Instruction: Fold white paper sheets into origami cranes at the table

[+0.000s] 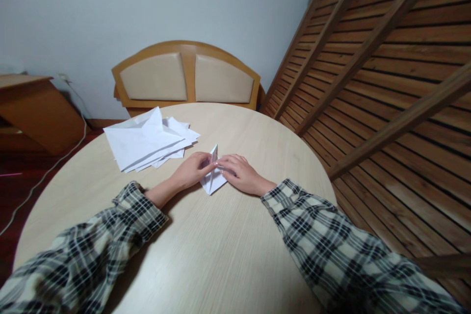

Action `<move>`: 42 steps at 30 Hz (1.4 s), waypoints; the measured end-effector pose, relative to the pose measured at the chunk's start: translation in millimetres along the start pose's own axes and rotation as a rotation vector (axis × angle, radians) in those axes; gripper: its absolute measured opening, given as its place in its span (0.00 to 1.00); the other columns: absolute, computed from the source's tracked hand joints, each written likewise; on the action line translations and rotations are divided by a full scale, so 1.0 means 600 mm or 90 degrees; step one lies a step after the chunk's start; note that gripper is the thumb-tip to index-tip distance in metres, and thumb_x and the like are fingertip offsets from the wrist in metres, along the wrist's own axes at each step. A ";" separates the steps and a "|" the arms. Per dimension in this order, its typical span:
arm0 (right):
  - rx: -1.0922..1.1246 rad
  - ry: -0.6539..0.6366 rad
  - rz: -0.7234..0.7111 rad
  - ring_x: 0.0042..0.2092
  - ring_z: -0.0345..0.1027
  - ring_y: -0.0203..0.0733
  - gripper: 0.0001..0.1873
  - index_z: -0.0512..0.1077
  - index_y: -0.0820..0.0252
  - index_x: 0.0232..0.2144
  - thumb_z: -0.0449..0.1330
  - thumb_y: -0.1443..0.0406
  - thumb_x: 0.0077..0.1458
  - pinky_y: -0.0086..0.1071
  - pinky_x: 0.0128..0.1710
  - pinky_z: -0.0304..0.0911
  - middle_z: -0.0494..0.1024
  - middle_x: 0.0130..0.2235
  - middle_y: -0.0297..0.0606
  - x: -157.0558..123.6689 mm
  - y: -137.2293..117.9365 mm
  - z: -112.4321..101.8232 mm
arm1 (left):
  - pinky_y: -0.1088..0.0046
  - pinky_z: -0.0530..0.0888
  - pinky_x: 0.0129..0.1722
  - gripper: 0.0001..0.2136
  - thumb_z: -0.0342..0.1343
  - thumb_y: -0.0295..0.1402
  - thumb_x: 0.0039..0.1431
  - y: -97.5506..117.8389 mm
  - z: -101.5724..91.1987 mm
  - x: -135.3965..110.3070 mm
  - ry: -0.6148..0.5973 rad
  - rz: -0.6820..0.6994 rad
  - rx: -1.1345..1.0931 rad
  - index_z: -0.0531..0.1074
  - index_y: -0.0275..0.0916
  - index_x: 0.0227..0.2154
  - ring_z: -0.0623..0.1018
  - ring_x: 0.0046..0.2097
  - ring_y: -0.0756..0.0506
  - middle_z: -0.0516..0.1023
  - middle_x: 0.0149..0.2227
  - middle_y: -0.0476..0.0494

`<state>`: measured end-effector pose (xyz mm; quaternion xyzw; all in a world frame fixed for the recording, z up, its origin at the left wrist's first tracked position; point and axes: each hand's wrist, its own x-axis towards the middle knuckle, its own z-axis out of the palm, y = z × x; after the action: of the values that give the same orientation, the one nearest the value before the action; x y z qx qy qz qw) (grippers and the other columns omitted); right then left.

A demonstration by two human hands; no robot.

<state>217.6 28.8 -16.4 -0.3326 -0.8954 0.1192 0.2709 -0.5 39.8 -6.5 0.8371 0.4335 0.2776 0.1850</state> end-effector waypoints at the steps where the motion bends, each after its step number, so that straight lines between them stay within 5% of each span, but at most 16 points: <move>1: -0.005 -0.005 -0.001 0.58 0.63 0.44 0.17 0.72 0.53 0.55 0.55 0.67 0.65 0.46 0.59 0.57 0.74 0.55 0.41 0.000 0.001 0.001 | 0.62 0.71 0.40 0.18 0.49 0.47 0.65 0.003 0.002 0.001 0.010 -0.007 0.007 0.69 0.39 0.28 0.74 0.36 0.42 0.75 0.31 0.42; 6: 0.019 0.013 0.021 0.58 0.64 0.44 0.16 0.73 0.54 0.53 0.53 0.67 0.66 0.47 0.59 0.58 0.75 0.55 0.41 0.003 0.006 -0.001 | 0.63 0.69 0.39 0.10 0.51 0.38 0.62 0.018 0.005 0.000 0.027 -0.037 0.062 0.68 0.39 0.28 0.74 0.36 0.42 0.75 0.31 0.41; 10: 0.081 0.111 0.060 0.56 0.66 0.44 0.16 0.72 0.55 0.54 0.53 0.65 0.67 0.46 0.59 0.59 0.75 0.53 0.43 0.005 0.012 -0.005 | 0.63 0.68 0.35 0.09 0.51 0.34 0.60 0.023 -0.003 -0.005 0.052 -0.084 0.105 0.64 0.41 0.24 0.72 0.32 0.42 0.72 0.27 0.43; 14: 0.155 0.237 0.139 0.57 0.65 0.45 0.19 0.67 0.53 0.58 0.53 0.62 0.67 0.47 0.60 0.60 0.72 0.54 0.45 0.003 0.025 -0.001 | 0.61 0.70 0.36 0.10 0.50 0.39 0.61 0.015 -0.008 -0.004 0.120 -0.129 -0.041 0.66 0.41 0.27 0.72 0.31 0.43 0.73 0.28 0.44; 19: 0.222 0.256 0.198 0.55 0.67 0.45 0.20 0.67 0.56 0.57 0.52 0.56 0.67 0.46 0.59 0.61 0.72 0.53 0.47 0.003 0.033 0.004 | 0.57 0.73 0.50 0.11 0.52 0.39 0.55 0.009 0.004 0.005 0.211 -0.107 -0.326 0.71 0.39 0.37 0.75 0.45 0.40 0.79 0.41 0.41; 26: 0.328 0.153 0.179 0.44 0.69 0.42 0.18 0.71 0.57 0.43 0.52 0.51 0.66 0.39 0.48 0.65 0.76 0.42 0.40 0.007 0.006 -0.007 | 0.57 0.72 0.56 0.15 0.53 0.43 0.60 0.014 0.026 -0.004 0.119 -0.077 -0.456 0.71 0.41 0.46 0.75 0.54 0.39 0.77 0.52 0.38; 34: 0.415 0.184 0.200 0.38 0.67 0.40 0.15 0.68 0.57 0.37 0.56 0.52 0.61 0.34 0.39 0.64 0.73 0.36 0.36 0.011 0.011 -0.002 | 0.56 0.70 0.58 0.21 0.53 0.49 0.60 0.024 0.017 -0.007 0.053 -0.074 -0.434 0.72 0.41 0.50 0.73 0.57 0.36 0.77 0.55 0.38; 42: 0.391 0.170 0.213 0.33 0.63 0.38 0.13 0.68 0.57 0.34 0.57 0.53 0.61 0.32 0.33 0.60 0.70 0.31 0.33 0.005 0.009 -0.001 | 0.57 0.75 0.43 0.32 0.41 0.61 0.60 0.029 0.005 -0.006 0.013 -0.154 -0.612 0.76 0.35 0.37 0.80 0.43 0.35 0.82 0.36 0.36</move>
<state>218.9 34.7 -16.8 -0.3905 -0.7081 0.3803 0.4489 10.5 27.0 -0.5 0.5984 0.3522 0.4307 0.5765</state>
